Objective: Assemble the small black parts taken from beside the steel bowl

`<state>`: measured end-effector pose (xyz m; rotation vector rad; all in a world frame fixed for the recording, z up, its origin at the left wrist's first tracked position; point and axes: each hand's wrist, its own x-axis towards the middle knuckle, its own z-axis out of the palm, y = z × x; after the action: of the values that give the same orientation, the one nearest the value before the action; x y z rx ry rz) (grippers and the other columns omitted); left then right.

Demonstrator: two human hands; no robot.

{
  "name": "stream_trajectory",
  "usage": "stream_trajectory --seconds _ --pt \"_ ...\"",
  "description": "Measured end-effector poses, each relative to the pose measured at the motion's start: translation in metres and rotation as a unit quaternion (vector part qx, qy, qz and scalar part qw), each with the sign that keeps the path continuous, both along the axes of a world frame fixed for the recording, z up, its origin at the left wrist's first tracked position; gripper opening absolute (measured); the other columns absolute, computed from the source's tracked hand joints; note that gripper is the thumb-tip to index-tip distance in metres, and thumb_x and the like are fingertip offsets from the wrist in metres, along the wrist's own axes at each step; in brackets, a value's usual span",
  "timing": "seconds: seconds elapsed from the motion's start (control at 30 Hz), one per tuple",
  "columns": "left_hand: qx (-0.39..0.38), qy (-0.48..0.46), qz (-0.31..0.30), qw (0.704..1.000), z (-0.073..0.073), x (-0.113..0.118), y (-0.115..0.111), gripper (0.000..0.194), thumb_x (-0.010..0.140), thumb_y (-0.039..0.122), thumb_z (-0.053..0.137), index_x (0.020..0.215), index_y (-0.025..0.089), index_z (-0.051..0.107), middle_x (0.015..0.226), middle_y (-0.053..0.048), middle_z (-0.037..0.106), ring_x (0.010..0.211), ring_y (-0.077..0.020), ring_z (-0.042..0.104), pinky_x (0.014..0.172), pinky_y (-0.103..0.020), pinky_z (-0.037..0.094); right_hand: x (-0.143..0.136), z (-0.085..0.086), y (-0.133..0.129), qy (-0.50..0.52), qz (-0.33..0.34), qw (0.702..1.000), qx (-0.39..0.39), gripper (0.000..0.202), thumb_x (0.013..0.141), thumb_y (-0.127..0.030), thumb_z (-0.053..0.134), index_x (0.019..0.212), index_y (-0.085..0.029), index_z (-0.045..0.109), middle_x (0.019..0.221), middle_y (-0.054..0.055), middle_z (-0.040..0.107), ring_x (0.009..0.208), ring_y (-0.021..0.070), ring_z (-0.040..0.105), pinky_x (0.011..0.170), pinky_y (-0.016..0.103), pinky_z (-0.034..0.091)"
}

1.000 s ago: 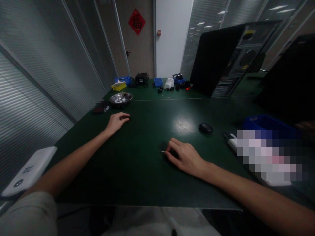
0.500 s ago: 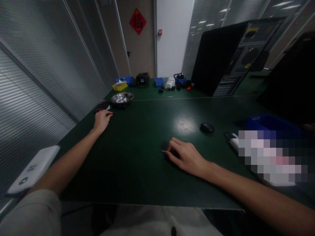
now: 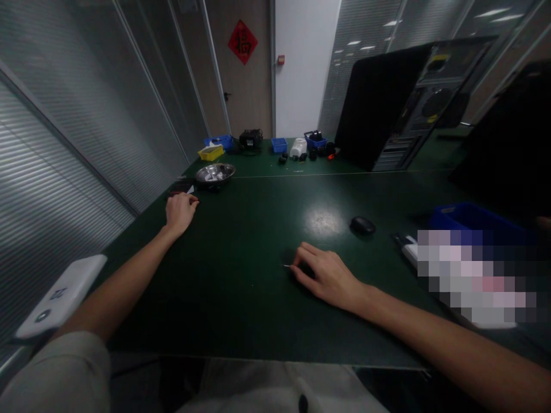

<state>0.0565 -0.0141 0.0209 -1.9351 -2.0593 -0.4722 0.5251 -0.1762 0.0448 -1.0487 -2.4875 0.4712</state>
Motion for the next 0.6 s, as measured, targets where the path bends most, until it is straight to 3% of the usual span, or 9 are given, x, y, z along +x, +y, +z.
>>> stream_trajectory --seconds 0.13,0.27,0.43,0.5,0.6 --pt "-0.001 -0.007 -0.019 1.000 0.010 0.022 -0.009 0.029 0.100 0.030 0.054 0.110 0.018 0.078 0.115 -0.012 0.073 0.110 -0.0328 0.063 0.097 -0.046 0.042 0.000 0.000 -0.001 0.003 0.000 1.000 -0.001 0.010 0.103 -0.029 0.055 0.100 -0.021 0.059 0.098 0.002 0.060 0.074 0.0143 0.057 0.063 0.028 0.039" --pt "0.014 -0.059 -0.154 0.986 0.024 0.085 -0.034 0.027 0.101 0.032 0.056 0.114 0.022 0.077 0.113 -0.009 0.072 0.104 -0.0297 0.062 0.092 -0.044 0.042 0.000 0.000 0.000 0.008 -0.006 1.000 -0.008 0.010 0.103 -0.029 0.054 0.100 -0.021 0.059 0.099 0.002 0.060 0.073 0.0142 0.058 0.063 0.028 0.041" --pt "-0.048 -0.090 -0.401 0.911 0.035 0.182 -0.099 0.022 0.102 0.031 0.058 0.114 0.024 0.076 0.111 -0.005 0.072 0.101 -0.0231 0.061 0.090 -0.040 0.040 0.002 0.000 0.000 0.026 -0.039 0.999 -0.002 0.010 0.102 -0.028 0.054 0.098 -0.021 0.059 0.096 0.002 0.060 0.070 0.0137 0.057 0.062 0.028 0.041" --pt "-0.080 -0.097 -0.458 0.880 0.034 0.203 -0.121 0.018 0.101 0.029 0.062 0.111 0.023 0.076 0.107 -0.005 0.072 0.100 -0.0212 0.061 0.090 -0.039 0.039 0.003 0.000 0.000 0.027 -0.050 0.998 -0.001 0.009 0.102 -0.027 0.054 0.097 -0.021 0.059 0.097 0.002 0.061 0.069 0.0134 0.056 0.062 0.028 0.041" --pt "-0.107 -0.130 -0.484 0.858 0.027 0.214 -0.136 0.012 0.098 0.027 0.067 0.103 0.022 0.077 0.101 -0.004 0.071 0.096 -0.0198 0.061 0.088 -0.037 0.040 0.003 0.000 0.001 0.013 -0.060 0.998 0.004 0.007 0.100 -0.027 0.056 0.097 -0.021 0.059 0.096 0.002 0.061 0.070 0.0136 0.056 0.062 0.027 0.040"
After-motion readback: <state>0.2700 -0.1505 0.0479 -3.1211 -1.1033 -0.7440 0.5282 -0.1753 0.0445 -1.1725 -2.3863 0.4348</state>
